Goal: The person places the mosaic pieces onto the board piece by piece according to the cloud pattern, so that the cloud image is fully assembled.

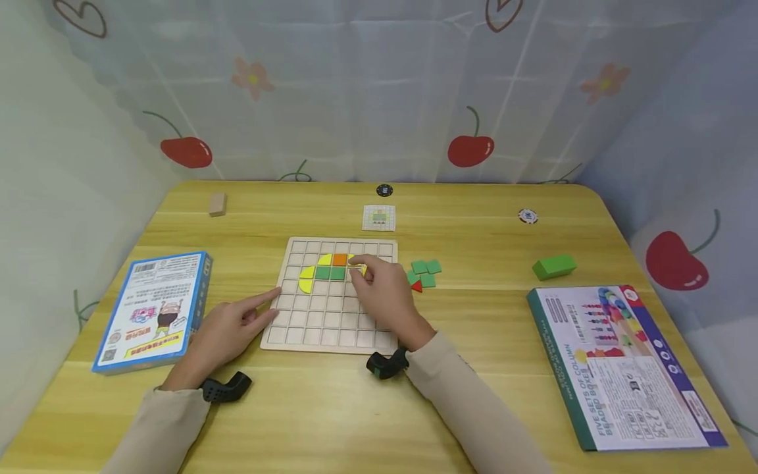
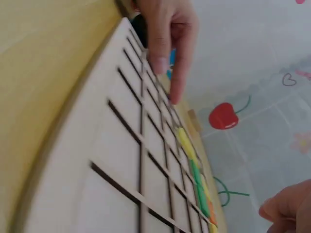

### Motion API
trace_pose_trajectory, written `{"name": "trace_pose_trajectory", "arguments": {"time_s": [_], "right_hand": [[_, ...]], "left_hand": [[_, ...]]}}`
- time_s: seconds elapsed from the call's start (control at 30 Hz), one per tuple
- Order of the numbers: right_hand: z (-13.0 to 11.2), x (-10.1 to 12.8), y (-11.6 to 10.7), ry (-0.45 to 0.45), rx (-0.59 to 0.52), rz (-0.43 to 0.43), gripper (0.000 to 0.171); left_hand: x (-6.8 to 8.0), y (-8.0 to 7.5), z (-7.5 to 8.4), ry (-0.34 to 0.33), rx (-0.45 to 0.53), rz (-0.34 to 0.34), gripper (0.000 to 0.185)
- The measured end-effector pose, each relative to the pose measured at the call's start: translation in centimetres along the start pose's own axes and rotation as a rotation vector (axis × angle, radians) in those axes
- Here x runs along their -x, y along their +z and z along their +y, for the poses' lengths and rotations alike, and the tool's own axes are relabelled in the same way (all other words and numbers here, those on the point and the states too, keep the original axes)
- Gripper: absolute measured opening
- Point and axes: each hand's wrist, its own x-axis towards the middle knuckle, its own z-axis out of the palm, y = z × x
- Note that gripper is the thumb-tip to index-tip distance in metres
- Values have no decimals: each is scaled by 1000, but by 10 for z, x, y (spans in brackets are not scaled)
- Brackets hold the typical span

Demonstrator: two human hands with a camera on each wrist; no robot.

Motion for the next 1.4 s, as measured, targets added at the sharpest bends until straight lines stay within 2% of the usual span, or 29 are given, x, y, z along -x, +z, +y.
{"name": "trace_pose_trajectory", "arguments": {"time_s": [0.07, 0.13, 0.3, 0.43, 0.53, 0.8, 1.03, 1.17, 1.4], "right_hand": [[2, 1, -17, -3, -19, -43, 22], [11, 4, -35, -21, 7, -70, 22], [52, 10, -76, -63, 120, -65, 24], [85, 11, -103, 17, 192, -64, 30], [99, 12, -117, 73, 229, -97, 38], [105, 12, -123, 66, 311, -202, 42], [104, 9, -119, 18, 377, -173, 37], [105, 8, -119, 7, 382, -159, 34], [102, 12, -121, 81, 318, -128, 40]], "left_hand": [[1, 0, 0, -1, -1, 5, 42], [1, 0, -1, 3, 3, 6, 42], [2, 1, -1, 20, 7, 8, 42], [3, 1, -2, 16, 2, 7, 42], [3, 1, -3, 5, 2, 2, 42], [2, 0, -2, 21, 0, 0, 42], [1, -3, -2, 47, -21, 21, 43], [0, -3, -2, 38, -30, 16, 43], [2, -1, -1, 34, -30, 7, 43]]}}
